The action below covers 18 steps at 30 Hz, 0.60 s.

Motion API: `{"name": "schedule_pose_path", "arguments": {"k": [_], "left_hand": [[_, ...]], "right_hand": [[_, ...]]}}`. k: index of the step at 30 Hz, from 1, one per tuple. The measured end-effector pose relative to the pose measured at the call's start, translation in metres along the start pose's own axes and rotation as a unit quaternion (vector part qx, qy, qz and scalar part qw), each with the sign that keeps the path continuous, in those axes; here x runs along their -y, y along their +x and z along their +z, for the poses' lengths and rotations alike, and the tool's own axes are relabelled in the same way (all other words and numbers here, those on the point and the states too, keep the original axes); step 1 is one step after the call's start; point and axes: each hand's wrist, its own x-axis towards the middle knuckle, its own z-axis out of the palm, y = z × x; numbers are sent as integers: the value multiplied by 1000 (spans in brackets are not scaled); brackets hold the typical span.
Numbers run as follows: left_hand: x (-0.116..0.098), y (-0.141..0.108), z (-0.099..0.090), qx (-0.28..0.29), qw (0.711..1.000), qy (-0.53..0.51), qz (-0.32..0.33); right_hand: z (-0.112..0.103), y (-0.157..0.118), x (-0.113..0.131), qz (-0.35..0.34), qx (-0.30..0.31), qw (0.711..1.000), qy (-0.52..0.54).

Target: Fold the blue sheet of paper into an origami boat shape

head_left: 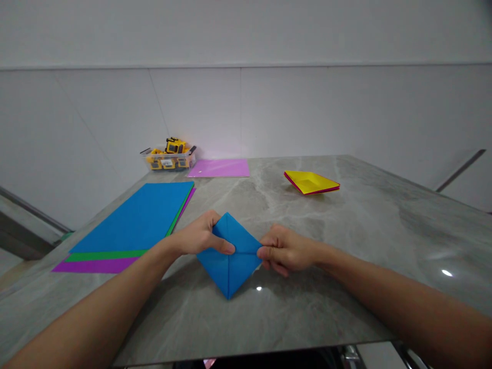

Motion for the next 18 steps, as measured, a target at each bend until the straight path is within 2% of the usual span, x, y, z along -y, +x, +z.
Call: {"name": "schedule_pose_path", "arguments": {"k": [4,6,8,12,15,18], "left_hand": [[3,2,1,4,998,-62,-16],[4,4,3,-16,995,-100,-25],[4,6,7,-66,991,-115,-22],[4,9,20,-188,979,-78,-16],[5,11,28,-220,973,-68,-13],[6,13,32,-213,973,-87,-10]], "right_hand": [[-5,-2,-8,12,30,996,88],[-10,-1,-13,-5,11,994,107],[-13,3,-18,-41,-57,991,110],[-11,15,-22,-93,-197,968,126],[-4,22,-23,-83,-245,950,176],[2,24,-23,-58,-293,931,208]]}}
